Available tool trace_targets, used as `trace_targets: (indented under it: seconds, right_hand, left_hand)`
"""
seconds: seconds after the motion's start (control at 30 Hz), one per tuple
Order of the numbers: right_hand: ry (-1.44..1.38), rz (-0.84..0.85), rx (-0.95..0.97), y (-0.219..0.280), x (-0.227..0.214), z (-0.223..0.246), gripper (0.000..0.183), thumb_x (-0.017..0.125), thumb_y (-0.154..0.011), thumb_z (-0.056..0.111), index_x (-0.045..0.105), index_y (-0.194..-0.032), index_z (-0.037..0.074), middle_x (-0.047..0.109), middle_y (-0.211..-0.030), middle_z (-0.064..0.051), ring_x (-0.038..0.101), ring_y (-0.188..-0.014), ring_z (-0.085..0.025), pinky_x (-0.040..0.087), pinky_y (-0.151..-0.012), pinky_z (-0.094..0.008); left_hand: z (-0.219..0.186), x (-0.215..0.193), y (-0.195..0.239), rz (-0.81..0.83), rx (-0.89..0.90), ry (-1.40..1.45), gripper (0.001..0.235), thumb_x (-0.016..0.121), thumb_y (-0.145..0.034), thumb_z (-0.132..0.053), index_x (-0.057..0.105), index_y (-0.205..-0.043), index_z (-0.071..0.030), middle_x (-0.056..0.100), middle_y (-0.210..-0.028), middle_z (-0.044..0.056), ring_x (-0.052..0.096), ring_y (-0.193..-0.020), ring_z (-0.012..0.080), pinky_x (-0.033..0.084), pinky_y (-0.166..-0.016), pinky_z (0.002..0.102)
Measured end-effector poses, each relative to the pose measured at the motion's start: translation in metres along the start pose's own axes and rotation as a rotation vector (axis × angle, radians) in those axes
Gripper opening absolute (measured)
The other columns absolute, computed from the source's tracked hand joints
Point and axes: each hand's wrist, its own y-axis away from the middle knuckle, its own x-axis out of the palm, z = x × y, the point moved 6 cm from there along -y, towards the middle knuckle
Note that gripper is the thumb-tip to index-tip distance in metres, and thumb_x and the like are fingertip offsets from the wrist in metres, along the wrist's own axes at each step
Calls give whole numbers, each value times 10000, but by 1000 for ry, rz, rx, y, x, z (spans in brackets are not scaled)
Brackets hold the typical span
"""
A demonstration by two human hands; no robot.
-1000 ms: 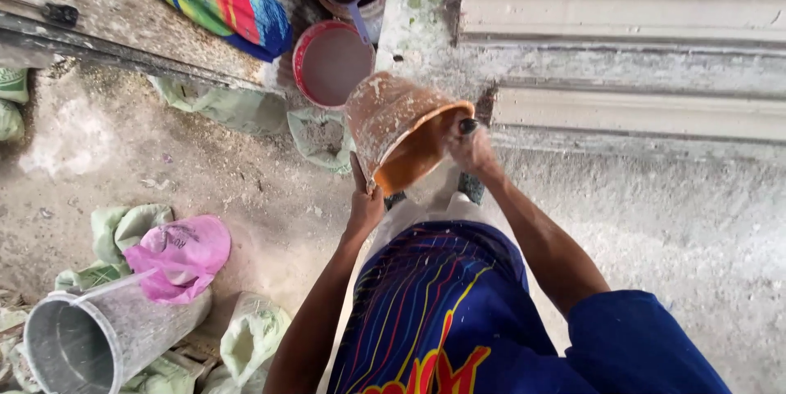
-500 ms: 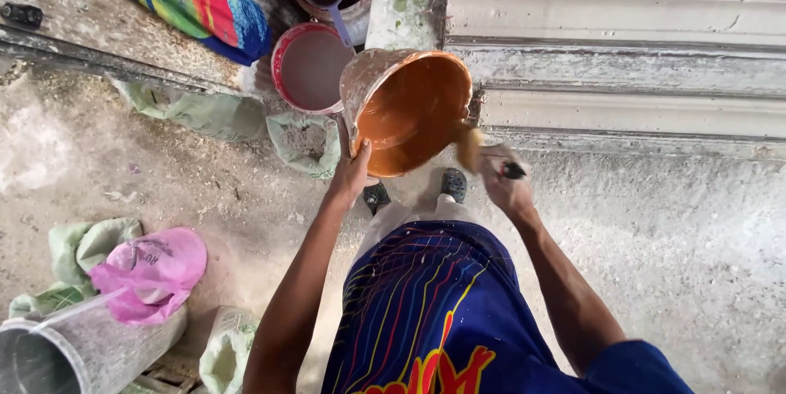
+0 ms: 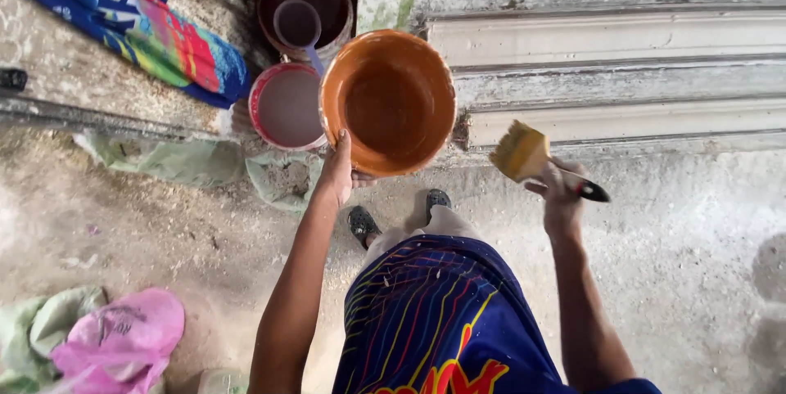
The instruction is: Mixing a plaster-like substance in a bucket and applying it to decorative moldings using a spatula and brush.
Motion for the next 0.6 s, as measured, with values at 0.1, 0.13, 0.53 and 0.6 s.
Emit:
trace_targets:
  seconds: [0.1,0.13,0.53,0.6]
  right_hand:
    - [-100,-185,44,14,-42,-12,301,697,-1067,192,548,-1239,-5,661,-1033,-195,745,-862,-354,653,-710,-508]
    - [-73,-236,48,22,-56,-17,289,701,-1072,173,546,-1238,-5,658,-1024,-201,742,-850,-359,651,-702,-514]
    - [-4,-607,320,135,-112,2,291,569,-1054,126,478,-1307,15,648,-1175,-278,703,-1003,-343,612,-855,-441]
    - [-2,-626,362,116,-125,-3,293,563,-1072,119,457,-1313,-7,634,-1192,-297,693,-1031,-356,608,-901,-464]
  left_hand:
    - [-10,-10,-9,80,-45,-16,852,461,-924,-745,276,-1461,-110,627,-1192,356,710,-814,502,621,-693,555]
    - [-17,-14,-7,100,-40,-37,852,490,-916,-744,312,-1436,-92,648,-1175,331,731,-809,455,632,-686,539]
    - [-84,-4,-25,142,54,-69,424,385,-985,-363,417,-1324,-110,611,-1154,206,687,-870,366,617,-573,457]
    - [-110,13,-36,89,76,-42,423,370,-962,-348,442,-1290,-92,584,-1158,191,663,-898,371,602,-547,471]
